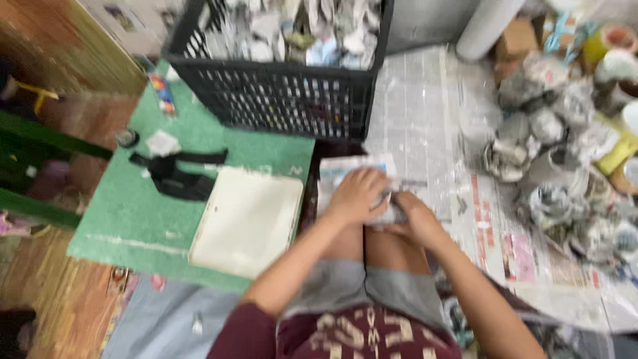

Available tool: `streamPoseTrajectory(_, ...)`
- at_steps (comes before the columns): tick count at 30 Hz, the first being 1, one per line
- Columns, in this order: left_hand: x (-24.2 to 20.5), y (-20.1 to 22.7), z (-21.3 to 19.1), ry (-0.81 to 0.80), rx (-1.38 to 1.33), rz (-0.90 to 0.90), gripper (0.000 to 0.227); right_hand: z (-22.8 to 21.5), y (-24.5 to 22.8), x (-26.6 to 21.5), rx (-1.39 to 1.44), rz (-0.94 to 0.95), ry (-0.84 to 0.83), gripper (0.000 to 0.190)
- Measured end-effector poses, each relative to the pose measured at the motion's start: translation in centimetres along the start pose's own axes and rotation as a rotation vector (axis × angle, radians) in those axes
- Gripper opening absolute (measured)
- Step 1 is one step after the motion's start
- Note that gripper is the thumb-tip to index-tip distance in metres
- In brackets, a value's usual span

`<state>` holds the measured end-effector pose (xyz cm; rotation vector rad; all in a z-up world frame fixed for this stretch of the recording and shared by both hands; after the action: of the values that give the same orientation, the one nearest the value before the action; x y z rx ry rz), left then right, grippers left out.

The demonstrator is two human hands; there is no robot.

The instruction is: The person wraps small glassware and ceramic items in newspaper while seated. They fold newspaper sheets around each item, tuck the edges, and place the wrapped bundles on a nearby table.

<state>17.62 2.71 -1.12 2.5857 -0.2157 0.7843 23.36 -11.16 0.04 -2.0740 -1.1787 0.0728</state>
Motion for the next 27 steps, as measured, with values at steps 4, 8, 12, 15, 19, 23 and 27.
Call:
streamPoseTrajectory(4,-2.8,2.1,-2.0,0.22,0.238,-0.107,0.037,-0.5,-0.4,0.4,-0.056,-0.079,0.025,0.072)
streamPoseTrajectory(8,-2.8,0.6,-1.4,0.163,0.298,-0.13,0.033,-0.3,-0.4,1.5,-0.02,-0.033,-0.069,0.072)
streamPoseTrajectory(12,-1.4,-1.7,1.2,0.003,0.272,-0.22,0.037,-0.2,-1.0,0.9,-0.083,0.102,-0.062,0.081)
streamPoseTrajectory(15,1.8,-4.7,2.7,-0.173,0.298,-0.293,0.045,-0.3,-3.2,1.4,-0.326,-0.094,0.075,0.079)
streamPoseTrajectory(19,2.7,-4.6,4.3,-0.27,0.307,-0.32,0.047,0.9,-4.3,0.2,-0.494,-0.172,0.151,0.089)
streamPoseTrajectory(23,2.0,-4.2,3.7,-0.336,0.234,-0.437,0.038,2.9,-3.2,0.1,-0.536,-0.081,0.107,0.086)
streamPoseTrajectory(27,2.8,-2.4,-1.6,0.155,0.092,-0.107,0.038,3.4,-1.8,2.0,-0.47,0.045,0.113,0.087)
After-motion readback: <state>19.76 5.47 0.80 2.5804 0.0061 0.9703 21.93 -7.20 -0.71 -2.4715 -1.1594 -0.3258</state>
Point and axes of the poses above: each hand's wrist, its own x-axis towards the middle knuckle, its own z-axis out of the palm, y = z × x, the point moved 6 cm from there along x, towards the middle knuckle, and after that the axes turned 8 degrees about y, right-handed, at the moved point
